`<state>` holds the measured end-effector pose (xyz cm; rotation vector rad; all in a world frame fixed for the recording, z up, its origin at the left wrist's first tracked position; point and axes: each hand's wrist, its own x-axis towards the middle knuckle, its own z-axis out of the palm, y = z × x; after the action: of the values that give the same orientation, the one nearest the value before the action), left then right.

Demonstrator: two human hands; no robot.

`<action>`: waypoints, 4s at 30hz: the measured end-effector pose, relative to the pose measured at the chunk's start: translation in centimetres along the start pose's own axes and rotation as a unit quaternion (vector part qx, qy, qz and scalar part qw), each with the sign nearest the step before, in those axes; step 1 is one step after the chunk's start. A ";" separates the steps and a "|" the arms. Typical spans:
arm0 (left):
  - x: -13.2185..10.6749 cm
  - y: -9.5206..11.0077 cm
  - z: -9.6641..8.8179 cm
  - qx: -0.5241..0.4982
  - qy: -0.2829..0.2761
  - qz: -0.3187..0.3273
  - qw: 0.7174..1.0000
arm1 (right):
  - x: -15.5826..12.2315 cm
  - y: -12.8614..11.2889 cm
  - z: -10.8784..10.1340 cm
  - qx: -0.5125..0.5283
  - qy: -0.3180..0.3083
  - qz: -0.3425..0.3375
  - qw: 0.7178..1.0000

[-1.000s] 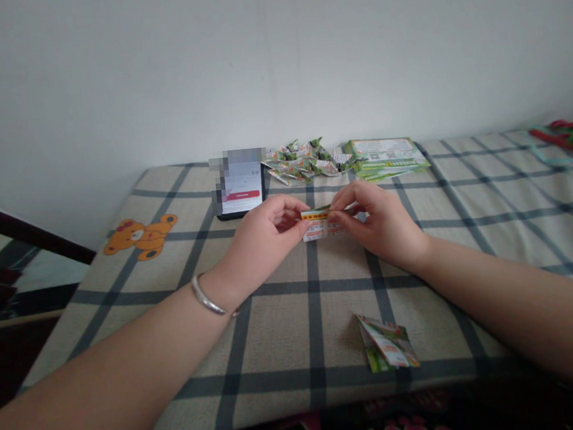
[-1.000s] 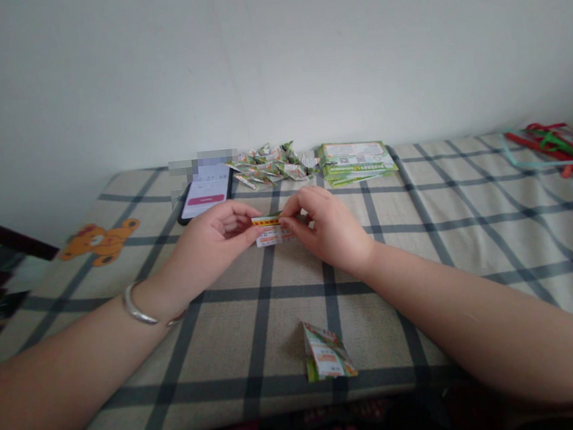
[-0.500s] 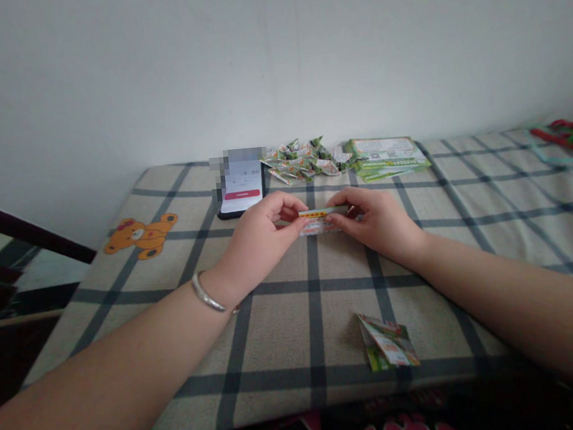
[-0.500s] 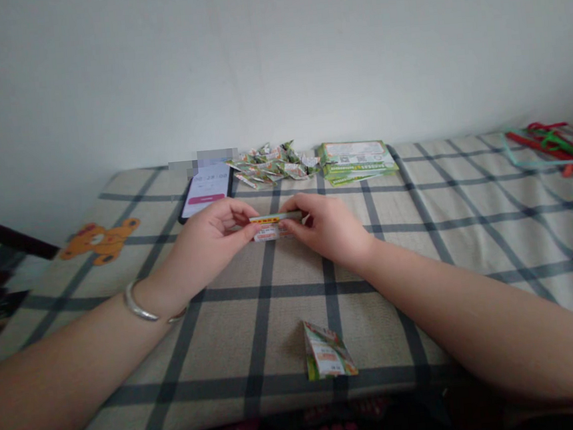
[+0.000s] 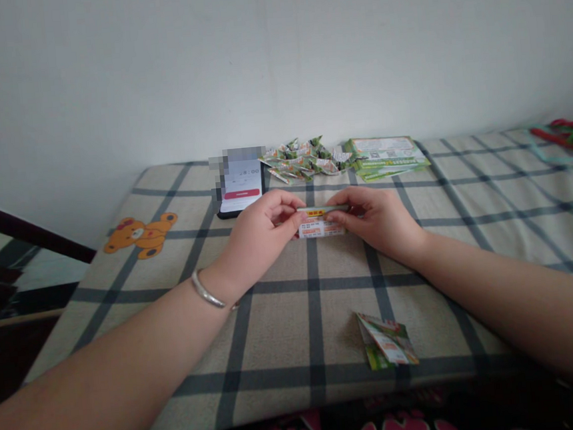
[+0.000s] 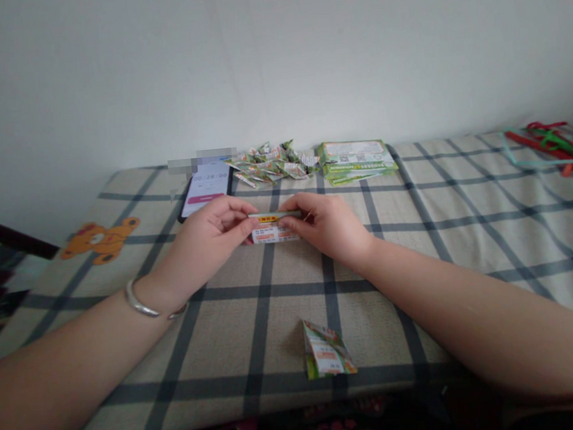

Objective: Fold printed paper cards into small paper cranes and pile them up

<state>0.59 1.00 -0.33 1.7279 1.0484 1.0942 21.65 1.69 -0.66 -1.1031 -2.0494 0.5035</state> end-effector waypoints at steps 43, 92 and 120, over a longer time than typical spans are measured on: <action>0.1 0.1 0.1 0.002 0.017 -0.014 1.000 | 0.1 0.2 0.3 0.131 0.007 0.086 0.988; 0.5 -0.6 -0.7 0.386 -0.024 0.097 0.917 | 0.7 0.3 -0.2 -0.115 -0.065 0.008 0.991; 0.4 -0.5 -0.5 0.459 -0.120 0.242 0.846 | 1.3 0.4 0.0 -0.174 -0.066 0.000 0.982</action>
<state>0.10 1.63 -0.55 2.9388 1.0716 0.6177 21.49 2.97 -0.38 -1.3008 -2.3132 0.2255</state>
